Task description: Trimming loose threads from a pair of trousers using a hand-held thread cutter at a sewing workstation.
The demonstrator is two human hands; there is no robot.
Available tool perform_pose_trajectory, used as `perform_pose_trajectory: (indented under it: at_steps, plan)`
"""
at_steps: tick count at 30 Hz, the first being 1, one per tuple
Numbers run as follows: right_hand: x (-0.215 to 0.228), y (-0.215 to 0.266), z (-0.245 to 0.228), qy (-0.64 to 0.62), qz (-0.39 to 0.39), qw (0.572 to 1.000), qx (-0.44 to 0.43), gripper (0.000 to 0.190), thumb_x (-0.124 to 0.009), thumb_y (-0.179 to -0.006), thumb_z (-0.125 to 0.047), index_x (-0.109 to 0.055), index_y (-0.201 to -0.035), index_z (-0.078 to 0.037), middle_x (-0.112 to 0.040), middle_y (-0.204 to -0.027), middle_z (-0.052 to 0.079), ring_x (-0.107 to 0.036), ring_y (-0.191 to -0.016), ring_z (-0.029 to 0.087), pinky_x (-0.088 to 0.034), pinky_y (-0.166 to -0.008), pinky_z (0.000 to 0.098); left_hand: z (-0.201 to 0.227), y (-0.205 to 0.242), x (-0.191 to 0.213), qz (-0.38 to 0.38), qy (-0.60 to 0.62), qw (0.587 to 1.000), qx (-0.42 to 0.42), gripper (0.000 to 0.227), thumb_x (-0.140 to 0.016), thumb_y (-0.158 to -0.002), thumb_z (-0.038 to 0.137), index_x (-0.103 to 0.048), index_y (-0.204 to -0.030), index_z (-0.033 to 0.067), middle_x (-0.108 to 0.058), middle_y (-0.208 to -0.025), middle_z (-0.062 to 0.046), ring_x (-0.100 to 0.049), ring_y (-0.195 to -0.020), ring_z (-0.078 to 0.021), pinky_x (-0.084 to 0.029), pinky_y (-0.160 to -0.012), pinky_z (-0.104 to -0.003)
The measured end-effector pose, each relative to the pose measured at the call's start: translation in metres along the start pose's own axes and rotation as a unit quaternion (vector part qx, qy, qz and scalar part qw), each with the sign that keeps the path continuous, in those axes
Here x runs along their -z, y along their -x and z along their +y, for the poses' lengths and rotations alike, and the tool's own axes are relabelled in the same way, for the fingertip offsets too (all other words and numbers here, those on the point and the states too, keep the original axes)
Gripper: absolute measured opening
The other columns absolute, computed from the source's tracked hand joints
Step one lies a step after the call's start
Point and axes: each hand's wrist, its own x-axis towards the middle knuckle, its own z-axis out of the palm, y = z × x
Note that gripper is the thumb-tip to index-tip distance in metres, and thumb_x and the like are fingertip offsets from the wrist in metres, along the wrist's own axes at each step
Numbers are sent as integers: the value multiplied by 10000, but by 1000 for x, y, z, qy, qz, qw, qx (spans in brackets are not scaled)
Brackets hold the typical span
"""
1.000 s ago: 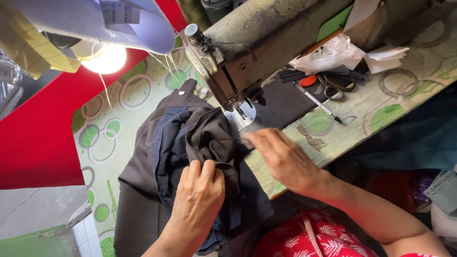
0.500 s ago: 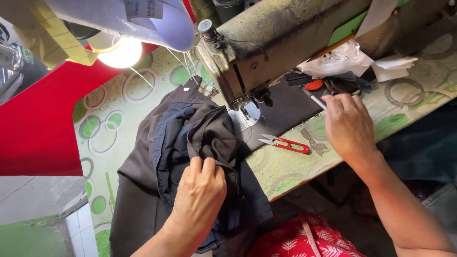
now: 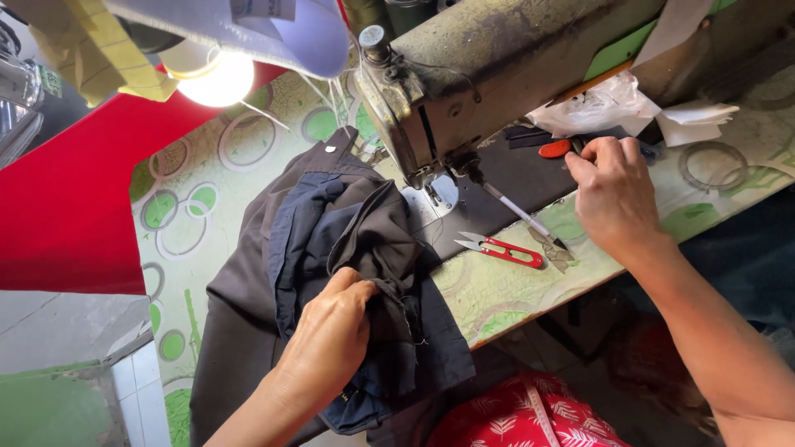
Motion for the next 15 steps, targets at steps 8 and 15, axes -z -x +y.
perform_pose_trajectory:
  at_steps: [8,15]
  plan:
    - [9,2,-1,-132,-18,990,38,558,-623,-803,141,-795,-1206,-205,-663,-1216,60,-558,-1077,327,-369,-824,431,-5,2,0,74,48,995,-44,371,-528,-726,-52,-700,-1020,94,-609,-1009,-34,-688,-855,-266,-530,-773,-358]
    - [4,-4,-19,-111,-45,988,-97,417,-863,-904,-477,-690,-1008,-112,-602,-1007,123,-642,-1019,350,-536,-797,474,-10,5,4,138,122,981,-53,332,-620,-721,-4,-786,-997,77,-715,-973,-16,-725,-894,-167,-543,-842,-270]
